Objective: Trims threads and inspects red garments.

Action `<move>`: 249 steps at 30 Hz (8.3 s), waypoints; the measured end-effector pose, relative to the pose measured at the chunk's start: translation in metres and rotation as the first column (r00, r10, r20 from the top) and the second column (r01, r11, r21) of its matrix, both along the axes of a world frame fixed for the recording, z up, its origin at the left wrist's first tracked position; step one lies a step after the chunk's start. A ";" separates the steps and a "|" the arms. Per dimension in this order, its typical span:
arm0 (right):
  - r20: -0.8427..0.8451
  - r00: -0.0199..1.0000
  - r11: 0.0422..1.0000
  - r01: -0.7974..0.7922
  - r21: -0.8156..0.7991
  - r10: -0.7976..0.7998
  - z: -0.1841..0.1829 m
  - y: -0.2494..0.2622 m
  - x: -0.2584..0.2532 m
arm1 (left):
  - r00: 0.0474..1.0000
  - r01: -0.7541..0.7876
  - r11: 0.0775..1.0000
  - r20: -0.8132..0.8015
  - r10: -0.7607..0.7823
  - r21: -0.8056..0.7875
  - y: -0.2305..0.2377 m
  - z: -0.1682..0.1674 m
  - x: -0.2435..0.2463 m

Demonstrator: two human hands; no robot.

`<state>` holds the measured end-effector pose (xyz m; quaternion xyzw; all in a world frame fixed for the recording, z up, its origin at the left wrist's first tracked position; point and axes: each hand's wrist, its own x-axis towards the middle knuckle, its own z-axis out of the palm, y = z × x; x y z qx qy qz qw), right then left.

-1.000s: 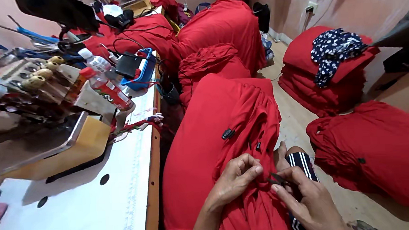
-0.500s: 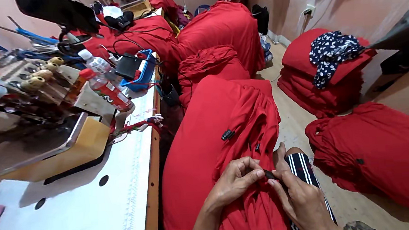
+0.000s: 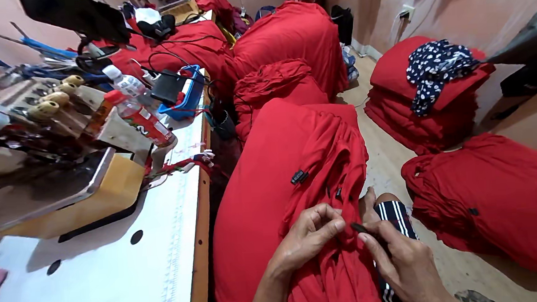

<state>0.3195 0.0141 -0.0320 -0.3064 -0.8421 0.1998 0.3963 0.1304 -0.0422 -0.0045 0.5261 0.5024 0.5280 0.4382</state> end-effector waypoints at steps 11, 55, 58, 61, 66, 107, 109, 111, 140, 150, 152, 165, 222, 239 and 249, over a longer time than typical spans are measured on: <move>-0.389 0.914 0.684 -0.356 -0.637 0.114 -0.008 0.017 0.009 | 0.975 -0.061 0.990 0.203 0.086 -0.126 0.001 0.004 0.001; -0.238 0.970 0.581 -0.219 -0.784 0.045 0.002 0.043 0.044 | 0.508 0.249 0.897 -0.738 -0.443 -0.366 0.071 -0.004 -0.005; -0.229 0.966 0.635 -0.255 -0.730 0.124 -0.017 0.041 0.042 | 0.480 0.223 0.895 -0.755 -0.446 -0.387 0.072 -0.003 -0.001; -0.178 0.971 0.665 -0.241 -0.707 0.162 -0.035 0.042 0.036 | 0.520 0.238 0.933 -0.776 -0.356 -0.268 0.070 -0.006 -0.003; -0.151 0.982 0.679 -0.186 -0.711 0.110 -0.041 0.046 0.034 | 0.635 0.143 0.990 -0.769 -0.076 0.020 0.071 -0.016 -0.001; -0.043 0.998 0.837 -0.060 -0.544 0.044 -0.030 0.053 0.008 | 0.778 0.104 0.959 -0.622 0.087 0.263 0.075 -0.025 0.001; -0.096 0.995 0.809 -0.054 -0.586 -0.003 -0.029 0.053 0.009 | 0.841 0.007 0.978 -0.530 0.108 0.211 0.073 -0.020 0.002; -0.194 0.978 0.746 -0.071 -0.662 -0.079 -0.030 0.055 0.010 | 0.890 -0.094 0.984 -0.430 0.151 0.152 0.073 -0.017 0.001; -0.324 0.929 0.349 -0.248 -0.904 -0.181 -0.048 0.042 0.000 | 0.531 0.152 0.906 -0.740 -0.412 -0.395 0.075 -0.003 0.008; -0.358 0.928 0.423 -0.284 -0.860 -0.104 -0.043 0.048 -0.003 | 0.729 0.064 0.988 -0.683 0.050 0.141 0.073 -0.021 0.005; -0.367 0.927 0.467 -0.294 -0.834 -0.073 -0.039 0.051 -0.003 | 0.730 0.070 0.982 -0.680 0.067 0.173 0.074 -0.024 0.004; -0.330 0.942 0.653 -0.291 -0.699 0.067 -0.035 0.063 -0.001 | 0.724 0.080 0.983 -0.688 0.057 0.165 0.075 -0.025 0.006; -0.676 0.717 0.033 -0.681 -0.731 -0.172 -0.043 0.041 0.003 | 0.919 -0.164 0.982 -0.378 0.118 -0.092 0.075 -0.004 0.002; -0.725 0.682 0.197 -0.700 -0.686 -0.099 -0.024 0.036 0.002 | 0.969 -0.218 0.974 -0.101 0.224 0.060 0.074 -0.012 -0.006; -0.774 0.623 0.288 -0.726 -0.625 -0.111 -0.017 0.035 0.002 | 0.942 -0.309 0.948 -0.115 0.316 0.073 0.071 -0.008 -0.014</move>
